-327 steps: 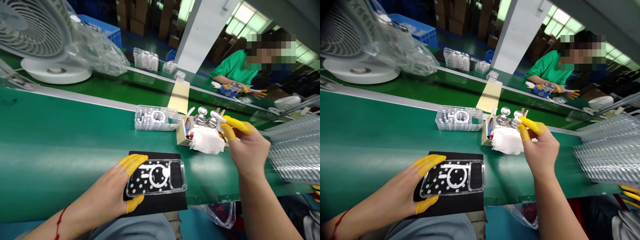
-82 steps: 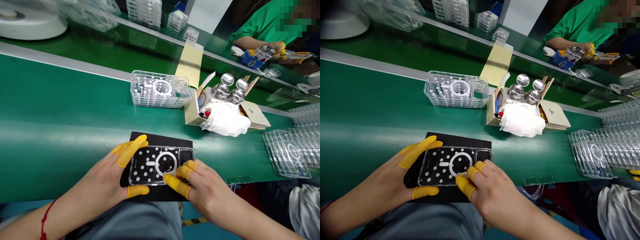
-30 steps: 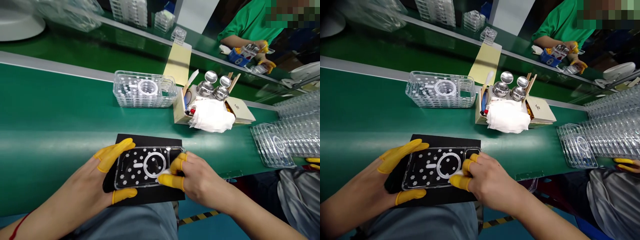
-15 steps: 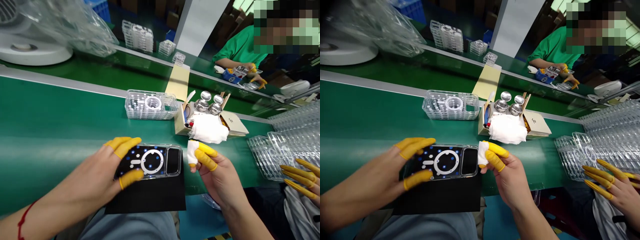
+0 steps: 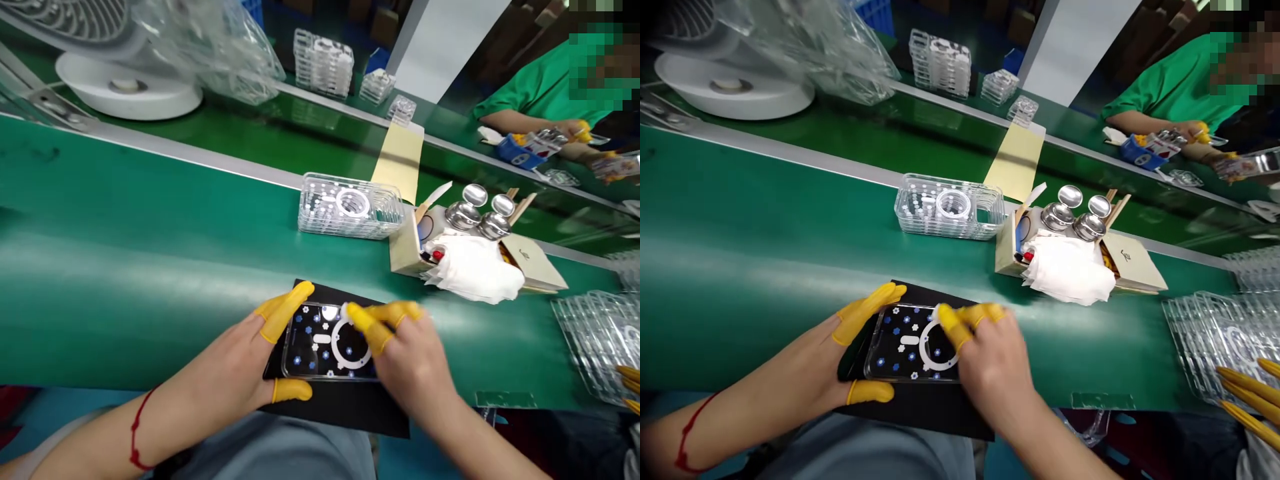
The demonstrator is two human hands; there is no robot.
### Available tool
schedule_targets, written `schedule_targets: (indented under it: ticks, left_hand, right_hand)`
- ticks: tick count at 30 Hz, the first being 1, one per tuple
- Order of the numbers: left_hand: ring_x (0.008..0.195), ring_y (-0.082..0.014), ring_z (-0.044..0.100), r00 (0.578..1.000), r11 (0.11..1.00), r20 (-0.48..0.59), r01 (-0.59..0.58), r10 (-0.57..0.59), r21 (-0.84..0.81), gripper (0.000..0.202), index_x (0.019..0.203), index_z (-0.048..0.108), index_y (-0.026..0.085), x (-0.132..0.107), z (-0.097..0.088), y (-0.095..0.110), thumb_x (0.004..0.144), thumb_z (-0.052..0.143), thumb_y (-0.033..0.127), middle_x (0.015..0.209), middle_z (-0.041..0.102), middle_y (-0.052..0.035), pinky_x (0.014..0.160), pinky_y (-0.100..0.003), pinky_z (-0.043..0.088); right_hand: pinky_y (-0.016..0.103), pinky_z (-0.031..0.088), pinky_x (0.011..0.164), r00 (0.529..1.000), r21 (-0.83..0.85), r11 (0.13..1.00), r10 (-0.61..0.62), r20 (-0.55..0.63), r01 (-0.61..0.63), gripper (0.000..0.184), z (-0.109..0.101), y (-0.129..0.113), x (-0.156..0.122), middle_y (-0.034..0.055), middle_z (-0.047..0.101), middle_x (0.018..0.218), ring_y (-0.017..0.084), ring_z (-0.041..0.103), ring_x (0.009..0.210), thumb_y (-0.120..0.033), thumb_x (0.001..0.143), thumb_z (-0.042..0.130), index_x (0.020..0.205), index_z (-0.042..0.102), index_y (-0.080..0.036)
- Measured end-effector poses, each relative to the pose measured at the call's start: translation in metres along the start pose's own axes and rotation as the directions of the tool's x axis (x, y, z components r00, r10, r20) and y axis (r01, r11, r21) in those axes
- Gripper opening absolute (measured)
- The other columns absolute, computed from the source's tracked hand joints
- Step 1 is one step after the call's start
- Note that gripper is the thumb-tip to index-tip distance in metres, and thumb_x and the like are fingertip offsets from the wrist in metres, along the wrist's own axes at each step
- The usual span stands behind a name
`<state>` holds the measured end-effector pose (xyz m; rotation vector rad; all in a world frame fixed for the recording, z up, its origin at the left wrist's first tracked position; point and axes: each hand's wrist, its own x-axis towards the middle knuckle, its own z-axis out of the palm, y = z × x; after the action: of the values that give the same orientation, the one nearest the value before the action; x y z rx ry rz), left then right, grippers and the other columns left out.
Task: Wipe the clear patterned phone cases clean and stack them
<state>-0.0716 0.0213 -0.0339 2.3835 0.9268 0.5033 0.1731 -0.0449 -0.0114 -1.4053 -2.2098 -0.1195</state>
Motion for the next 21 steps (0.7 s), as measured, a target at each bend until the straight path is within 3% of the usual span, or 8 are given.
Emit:
schedule_targets:
  ticks: [2,5,9,11,14,18,21]
  left_hand:
    - [0.147,-0.0336,0.055,1.0,1.0,-0.003,0.01,-0.011,-0.028,0.114,0.17,0.006,0.035,-0.001,0.001,0.0,0.087,0.082,0.058,0.163,0.052,-0.0145,0.12,-0.046,0.051]
    - [0.148,-0.0349,0.054,1.0,0.999,0.011,0.001,-0.001,-0.038,0.117,0.17,0.008,0.031,-0.003,0.003,0.0,0.085,0.085,0.055,0.164,0.05,-0.0187,0.121,-0.048,0.049]
    - [0.146,-0.0377,0.056,1.0,0.999,0.01,0.019,-0.019,-0.035,0.14,0.17,0.0,0.029,-0.005,0.004,0.0,0.072,0.097,0.047,0.162,0.051,-0.0226,0.118,-0.048,0.053]
    - [0.145,-0.0366,0.057,1.0,0.999,-0.002,0.031,-0.031,-0.036,0.139,0.17,-0.002,0.028,-0.005,0.004,0.0,0.074,0.097,0.041,0.162,0.052,-0.0225,0.117,-0.047,0.054]
    - [0.148,-0.0348,0.055,1.0,1.0,0.009,0.0,0.0,-0.006,0.129,0.17,0.003,0.028,-0.003,0.003,0.001,0.079,0.094,0.041,0.161,0.053,-0.0204,0.12,-0.048,0.051]
    - [0.149,-0.0353,0.053,0.999,0.999,0.017,-0.03,0.029,0.03,0.125,0.169,0.014,0.027,-0.003,0.004,0.0,0.076,0.094,0.05,0.161,0.054,-0.0175,0.121,-0.05,0.05]
    - [0.149,-0.0344,0.053,0.999,0.998,0.015,-0.04,0.039,0.044,0.102,0.167,0.023,0.027,-0.004,0.005,-0.002,0.088,0.082,0.055,0.161,0.055,-0.0156,0.12,-0.051,0.05]
  right_hand:
    - [0.035,0.046,0.075,1.0,0.002,1.0,0.005,-0.003,-0.005,0.033,0.001,0.002,0.0,0.0053,0.074,0.092,0.021,0.058,0.084,-0.006,0.105,0.049,0.119,0.077,-0.019]
    - [0.034,0.05,0.084,0.996,0.137,0.987,-0.084,0.021,0.08,0.03,0.01,-0.008,0.009,0.0038,0.075,0.094,0.02,0.062,0.088,-0.011,0.107,0.051,0.121,0.076,-0.019]
    - [0.039,0.05,0.075,0.997,0.053,0.996,-0.071,0.038,0.069,0.037,0.022,-0.022,0.032,0.0086,0.073,0.089,0.023,0.058,0.081,-0.006,0.104,0.043,0.115,0.077,-0.016]
    - [0.038,0.051,0.077,0.994,0.116,0.989,-0.101,0.048,0.095,0.035,0.023,-0.024,0.037,0.007,0.074,0.087,0.022,0.058,0.08,-0.008,0.105,0.044,0.11,0.078,-0.016]
    - [0.033,0.05,0.082,0.989,0.246,0.961,-0.142,0.049,0.126,0.032,0.013,-0.011,0.026,0.0008,0.077,0.09,0.018,0.06,0.084,-0.014,0.11,0.046,0.113,0.077,-0.02]
    - [0.036,0.046,0.077,0.992,0.056,0.996,-0.08,0.099,0.075,0.037,-0.015,0.019,-0.002,0.0056,0.077,0.094,0.021,0.059,0.085,-0.006,0.107,0.045,0.12,0.077,-0.018]
    - [0.034,0.049,0.079,0.98,0.13,0.981,-0.16,0.12,0.144,0.031,-0.032,0.023,-0.019,0.0069,0.079,0.098,0.02,0.061,0.087,-0.008,0.106,0.05,0.12,0.076,-0.012]
